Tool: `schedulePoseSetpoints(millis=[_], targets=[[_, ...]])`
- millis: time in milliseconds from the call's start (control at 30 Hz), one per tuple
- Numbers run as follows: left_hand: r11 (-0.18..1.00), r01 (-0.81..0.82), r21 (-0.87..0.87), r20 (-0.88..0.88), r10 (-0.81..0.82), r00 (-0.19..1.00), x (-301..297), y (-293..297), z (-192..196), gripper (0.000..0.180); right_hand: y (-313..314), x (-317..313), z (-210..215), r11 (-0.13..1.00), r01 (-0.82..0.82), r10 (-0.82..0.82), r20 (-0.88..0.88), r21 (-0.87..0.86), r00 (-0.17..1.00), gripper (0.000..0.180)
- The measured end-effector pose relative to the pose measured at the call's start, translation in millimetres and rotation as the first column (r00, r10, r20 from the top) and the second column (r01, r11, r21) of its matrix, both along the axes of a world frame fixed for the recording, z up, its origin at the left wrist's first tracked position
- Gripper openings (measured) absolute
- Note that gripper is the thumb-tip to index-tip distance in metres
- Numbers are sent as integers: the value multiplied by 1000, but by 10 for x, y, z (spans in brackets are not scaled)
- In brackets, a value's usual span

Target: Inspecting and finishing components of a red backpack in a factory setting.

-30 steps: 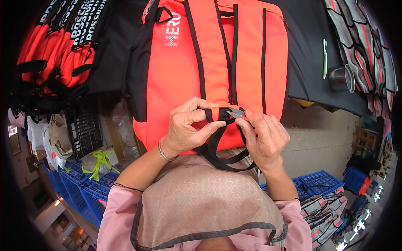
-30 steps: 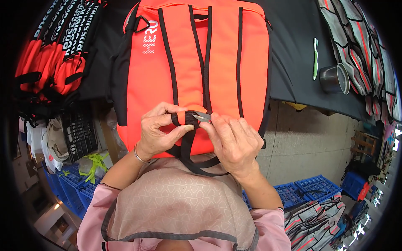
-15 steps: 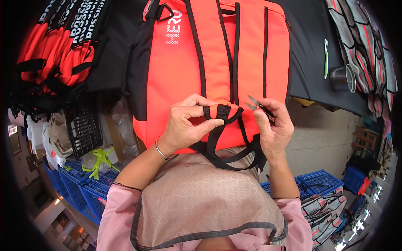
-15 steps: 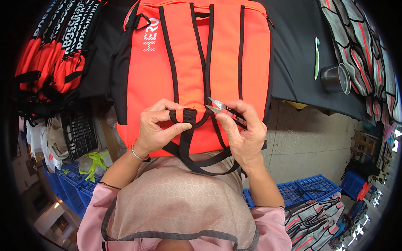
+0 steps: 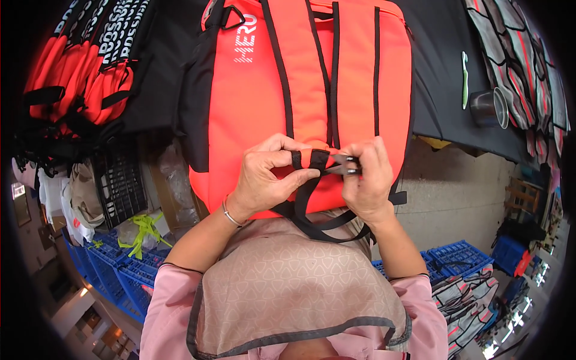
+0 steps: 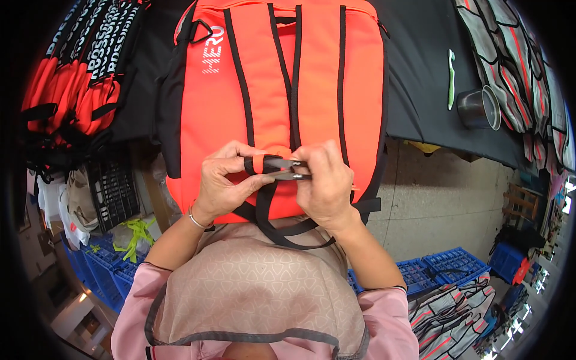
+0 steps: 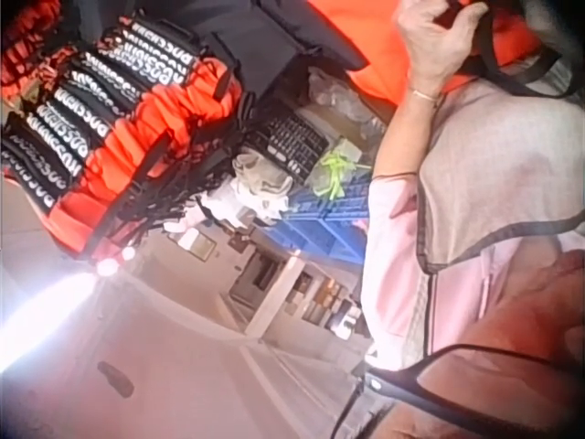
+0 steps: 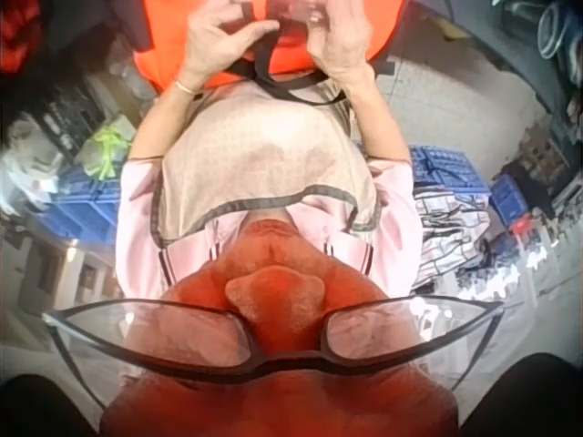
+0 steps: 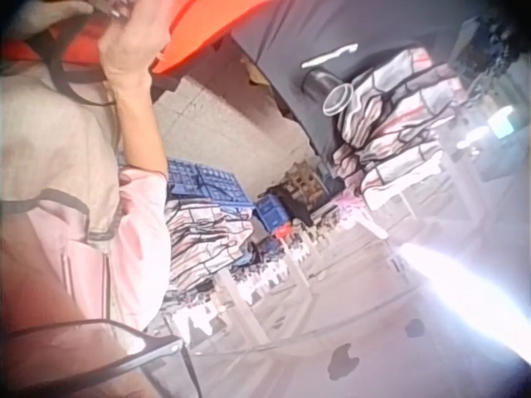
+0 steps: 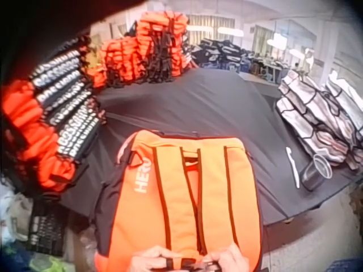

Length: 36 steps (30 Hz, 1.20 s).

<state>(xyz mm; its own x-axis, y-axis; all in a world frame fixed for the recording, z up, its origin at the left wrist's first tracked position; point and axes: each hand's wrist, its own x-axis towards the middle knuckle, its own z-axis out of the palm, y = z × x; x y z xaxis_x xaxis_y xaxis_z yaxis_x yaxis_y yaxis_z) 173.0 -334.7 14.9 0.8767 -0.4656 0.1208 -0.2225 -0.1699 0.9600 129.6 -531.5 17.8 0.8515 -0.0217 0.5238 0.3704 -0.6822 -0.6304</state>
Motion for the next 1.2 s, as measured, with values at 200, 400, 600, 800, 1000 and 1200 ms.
schedulePoseSetpoints(millis=[200, 400, 600, 800, 1000, 1200], targets=[[999, -50, 16, 27, 49, 998, 46, 33, 6, 21, -352, -296, 175, 804, -44, 373, -446, 592, 814, 14], [999, -39, 38, 10, 38, 999, 16, 1, 21, 23, -72, -163, 265, 961, 42, 25, -235, 275, 972, 30], [999, -41, 19, 39, 41, 998, -32, -16, 32, 25, -2, -47, 155, 979, -47, 89, -210, 196, 974, 20], [998, -62, 5, -21, 62, 998, 29, 5, 15, 22, -215, -214, 133, 808, -52, 338, -388, 587, 857, 14], [999, 40, 21, 86, -42, 995, 77, 178, 47, 23, -714, -428, 294, 534, -168, 791, -419, 829, 446, 24], [922, 378, 86, 28, -381, 924, 300, 921, 627, 31, -1198, -416, 482, 563, -50, 479, -277, 825, 833, 28]])
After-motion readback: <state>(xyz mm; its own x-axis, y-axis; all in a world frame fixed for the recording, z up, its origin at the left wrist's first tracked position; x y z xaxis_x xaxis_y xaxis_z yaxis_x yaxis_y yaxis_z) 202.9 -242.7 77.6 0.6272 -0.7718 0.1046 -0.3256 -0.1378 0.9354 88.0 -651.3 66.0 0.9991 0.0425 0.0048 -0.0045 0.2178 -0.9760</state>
